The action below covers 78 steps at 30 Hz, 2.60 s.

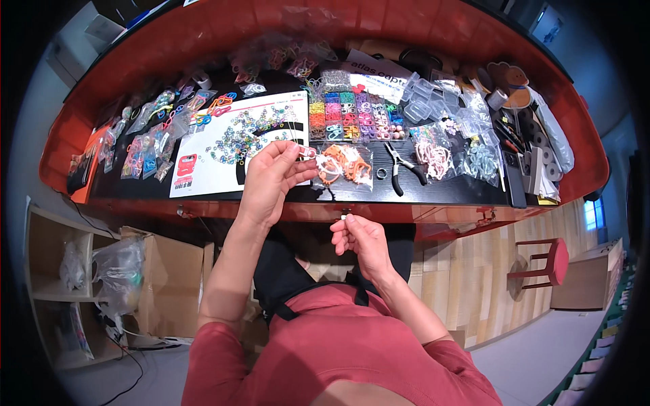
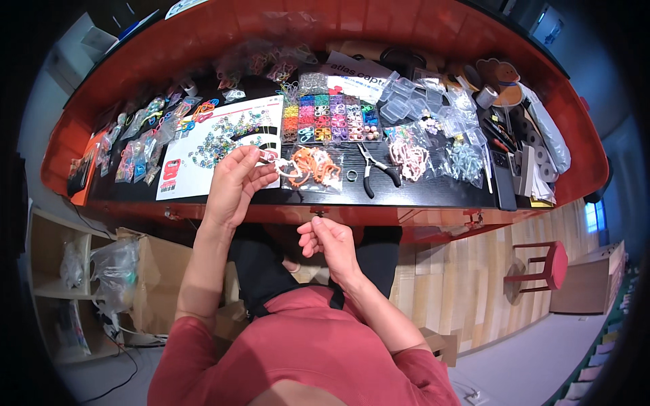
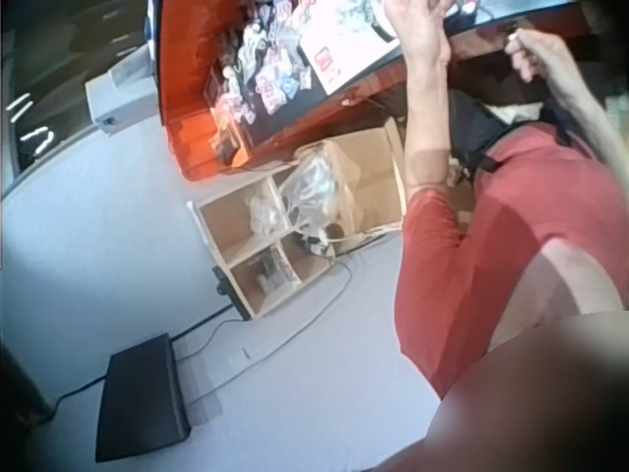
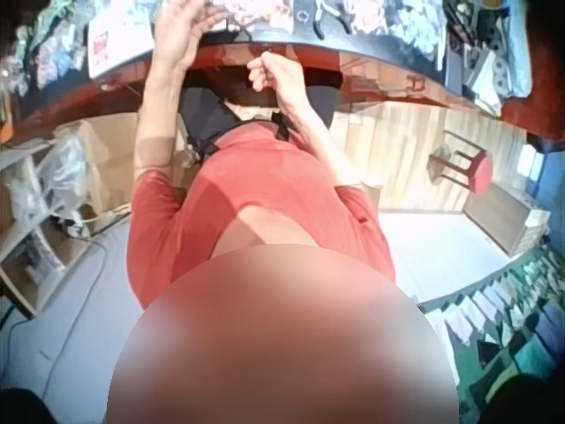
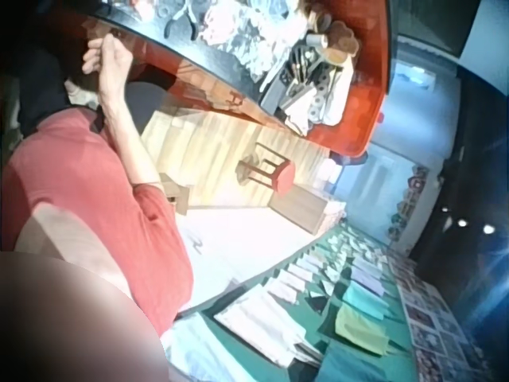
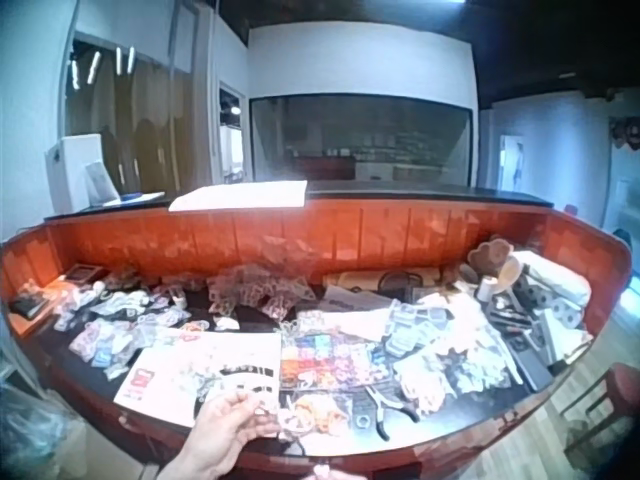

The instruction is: The recorder selects small plastic charms and beads to assemble onto a keychain or clasp.

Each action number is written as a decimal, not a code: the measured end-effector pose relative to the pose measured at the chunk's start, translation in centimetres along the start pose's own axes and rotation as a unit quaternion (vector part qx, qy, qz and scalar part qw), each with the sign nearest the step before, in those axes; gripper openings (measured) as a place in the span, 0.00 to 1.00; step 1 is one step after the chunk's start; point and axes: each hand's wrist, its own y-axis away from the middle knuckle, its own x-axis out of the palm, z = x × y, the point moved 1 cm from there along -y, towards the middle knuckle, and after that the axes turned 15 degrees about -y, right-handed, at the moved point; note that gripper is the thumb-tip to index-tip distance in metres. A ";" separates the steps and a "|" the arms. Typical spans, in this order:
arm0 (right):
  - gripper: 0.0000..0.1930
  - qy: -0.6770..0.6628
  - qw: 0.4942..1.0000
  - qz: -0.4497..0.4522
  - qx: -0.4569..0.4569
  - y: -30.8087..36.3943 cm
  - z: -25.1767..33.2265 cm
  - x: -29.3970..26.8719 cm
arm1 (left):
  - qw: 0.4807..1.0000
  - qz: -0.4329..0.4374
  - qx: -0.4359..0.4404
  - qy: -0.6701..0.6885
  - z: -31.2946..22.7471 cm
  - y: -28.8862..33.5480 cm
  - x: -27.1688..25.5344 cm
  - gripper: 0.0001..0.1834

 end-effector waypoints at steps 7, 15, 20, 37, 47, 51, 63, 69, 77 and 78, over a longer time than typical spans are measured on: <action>0.15 -0.132 0.988 0.049 -0.062 -1.1 3.0 2.6 | 0.996 0.067 -0.051 0.009 1.0 1.5 2.2 0.07; 0.14 -0.125 0.983 0.028 -0.133 -2.0 5.3 1.1 | 0.996 0.070 -0.046 -0.024 1.5 2.1 3.5 0.08; 0.22 -0.122 0.989 0.020 -0.078 -1.9 5.3 1.0 | 0.993 0.114 -0.023 -0.022 2.5 2.0 3.2 0.05; 0.06 0.041 0.982 -0.033 -0.179 -0.7 7.2 0.4 | 0.990 0.075 -0.106 0.058 6.0 4.6 3.8 0.08; 0.03 0.262 0.926 0.028 -0.272 1.7 8.4 1.3 | 0.929 0.151 -0.235 0.244 8.7 6.3 6.4 0.21; 0.08 0.471 0.816 0.085 -0.325 2.6 8.4 1.1 | 0.924 0.133 -0.222 0.280 8.7 6.3 5.7 0.24; 0.17 0.281 0.925 -0.034 -0.253 3.7 7.0 -1.4 | 0.993 0.079 -0.087 -0.010 7.7 5.7 6.9 0.14; 0.16 0.098 0.987 0.013 -0.127 4.0 7.7 -2.6 | 0.988 0.126 -0.045 -0.082 5.2 4.8 10.4 0.09; 0.10 0.265 0.926 -0.054 -0.262 5.0 11.4 -6.3 | 0.980 0.131 0.017 -0.147 4.9 1.3 15.1 0.06; 0.07 0.278 0.915 -0.075 -0.281 5.0 11.8 -7.2 | 0.970 0.111 0.061 -0.207 4.8 0.6 15.7 0.06</action>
